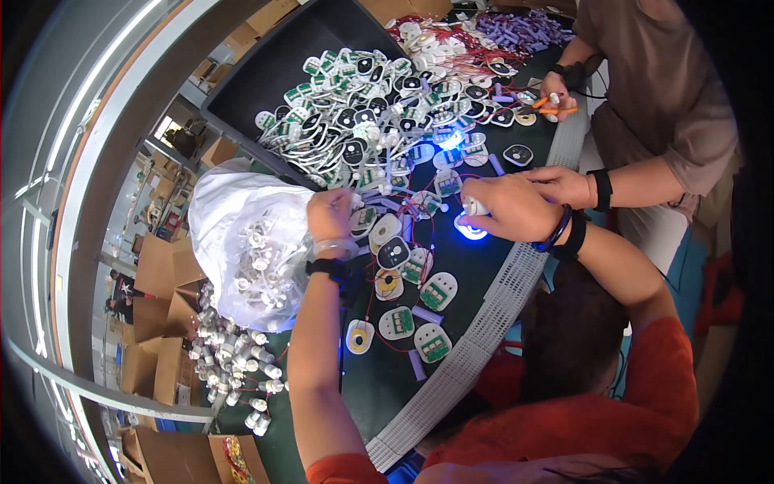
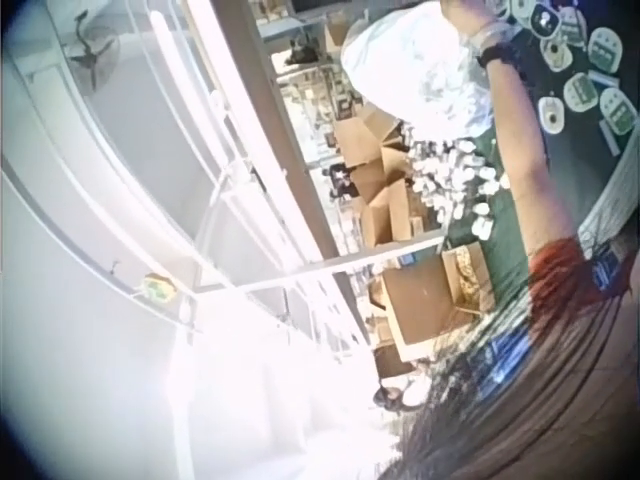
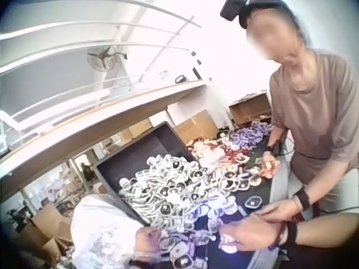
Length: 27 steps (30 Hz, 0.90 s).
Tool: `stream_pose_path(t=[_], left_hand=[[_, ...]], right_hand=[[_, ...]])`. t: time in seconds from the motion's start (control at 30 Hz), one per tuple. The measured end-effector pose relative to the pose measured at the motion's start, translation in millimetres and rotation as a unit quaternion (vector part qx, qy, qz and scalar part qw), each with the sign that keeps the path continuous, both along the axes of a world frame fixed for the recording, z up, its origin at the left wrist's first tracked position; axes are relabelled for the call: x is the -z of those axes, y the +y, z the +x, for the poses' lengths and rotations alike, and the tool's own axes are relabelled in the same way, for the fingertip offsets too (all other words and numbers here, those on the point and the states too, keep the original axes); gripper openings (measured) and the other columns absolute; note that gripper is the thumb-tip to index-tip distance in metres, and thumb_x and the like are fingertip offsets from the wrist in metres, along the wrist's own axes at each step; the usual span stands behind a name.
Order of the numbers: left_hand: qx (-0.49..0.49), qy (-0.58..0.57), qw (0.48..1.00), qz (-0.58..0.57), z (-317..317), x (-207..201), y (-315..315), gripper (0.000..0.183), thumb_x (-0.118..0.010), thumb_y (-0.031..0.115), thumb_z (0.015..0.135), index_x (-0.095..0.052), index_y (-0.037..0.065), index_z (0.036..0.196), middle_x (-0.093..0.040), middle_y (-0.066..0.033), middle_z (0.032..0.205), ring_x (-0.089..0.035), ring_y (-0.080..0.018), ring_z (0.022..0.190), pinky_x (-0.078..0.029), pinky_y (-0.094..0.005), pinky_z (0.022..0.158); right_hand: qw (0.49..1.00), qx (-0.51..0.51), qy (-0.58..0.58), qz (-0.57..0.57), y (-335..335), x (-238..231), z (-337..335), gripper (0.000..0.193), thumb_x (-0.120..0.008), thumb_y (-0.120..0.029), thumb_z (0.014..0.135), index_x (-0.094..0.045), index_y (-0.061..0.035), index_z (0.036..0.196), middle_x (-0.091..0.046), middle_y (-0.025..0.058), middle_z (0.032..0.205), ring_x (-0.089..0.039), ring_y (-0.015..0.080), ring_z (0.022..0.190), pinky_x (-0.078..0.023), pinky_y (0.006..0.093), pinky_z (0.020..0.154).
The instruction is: Assemble small LED light components by inserting boards into housings and connecting wires.
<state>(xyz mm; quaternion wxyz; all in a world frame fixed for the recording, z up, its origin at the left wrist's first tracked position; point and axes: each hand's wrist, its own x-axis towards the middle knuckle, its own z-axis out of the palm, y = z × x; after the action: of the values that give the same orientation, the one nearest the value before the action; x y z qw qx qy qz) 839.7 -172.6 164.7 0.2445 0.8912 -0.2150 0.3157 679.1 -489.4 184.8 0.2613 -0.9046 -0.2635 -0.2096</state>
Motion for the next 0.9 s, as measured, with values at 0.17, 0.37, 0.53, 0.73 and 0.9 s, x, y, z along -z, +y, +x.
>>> stream_pose_path(t=[0.17, 0.37, 0.53, 0.73, 0.9], left_hand=[[0.045, 0.048, 0.894, -0.443, -8.8, -59.5, 2.6, 0.016, -0.063, 0.014, 0.089, -0.069, 0.0, 0.095, -0.069, -0.0084, 0.09, -0.063, -0.0135, 0.081, -0.049, -0.027, 0.078], [0.092, -0.013, 0.906, -0.413, -30.2, -115.5, 25.5, 0.023, -0.055, 0.013, 0.095, -0.062, 0.0, 0.112, -0.064, -0.0033, 0.084, -0.059, -0.0087, 0.073, -0.049, -0.0212, 0.071], [0.046, 0.106, 0.962, -0.249, -86.6, -107.4, -28.9, 0.026, -0.051, 0.019, 0.097, -0.065, 0.004, 0.113, -0.058, 0.0003, 0.076, -0.05, -0.0047, 0.064, -0.043, -0.0204, 0.062], [0.237, 0.227, 0.934, -0.139, -134.9, -56.9, -93.4, 0.019, -0.064, 0.004, 0.086, -0.064, 0.006, 0.105, -0.061, 0.0013, 0.078, -0.052, -0.0045, 0.069, -0.043, -0.0212, 0.063], [0.295, 0.166, 0.939, -0.064, -143.5, -45.3, -121.7, 0.007, -0.067, 0.005, 0.083, -0.066, 0.003, 0.091, -0.063, -0.0033, 0.08, -0.051, -0.0088, 0.064, -0.04, -0.0226, 0.056]], right_hand=[[0.999, 0.009, 0.034, 0.008, -13.5, 3.8, -6.9, 0.025, -0.067, -0.022, 0.08, -0.052, -0.0052, 0.09, -0.06, 0.0122, 0.078, -0.061, 0.0343, 0.07, -0.045, 0.0432, 0.058], [1.0, -0.011, -0.007, 0.022, -7.8, 0.2, -4.0, 0.025, -0.068, -0.024, 0.08, -0.053, -0.0063, 0.091, -0.061, 0.011, 0.081, -0.061, 0.0335, 0.07, -0.046, 0.0418, 0.058], [1.0, -0.009, -0.003, 0.023, -7.4, -1.8, -4.8, 0.027, -0.067, -0.029, 0.082, -0.054, -0.0064, 0.092, -0.061, 0.01, 0.082, -0.061, 0.0329, 0.07, -0.046, 0.0421, 0.058], [0.998, -0.043, -0.006, 0.045, -1.6, -6.2, -9.6, 0.027, -0.068, -0.025, 0.081, -0.053, -0.0051, 0.092, -0.061, 0.0122, 0.08, -0.062, 0.0354, 0.074, -0.046, 0.0452, 0.062], [0.998, -0.035, -0.014, 0.053, -7.6, -5.4, -10.5, 0.027, -0.068, -0.024, 0.08, -0.053, -0.0052, 0.092, -0.06, 0.0122, 0.08, -0.061, 0.0358, 0.073, -0.046, 0.0452, 0.061]])
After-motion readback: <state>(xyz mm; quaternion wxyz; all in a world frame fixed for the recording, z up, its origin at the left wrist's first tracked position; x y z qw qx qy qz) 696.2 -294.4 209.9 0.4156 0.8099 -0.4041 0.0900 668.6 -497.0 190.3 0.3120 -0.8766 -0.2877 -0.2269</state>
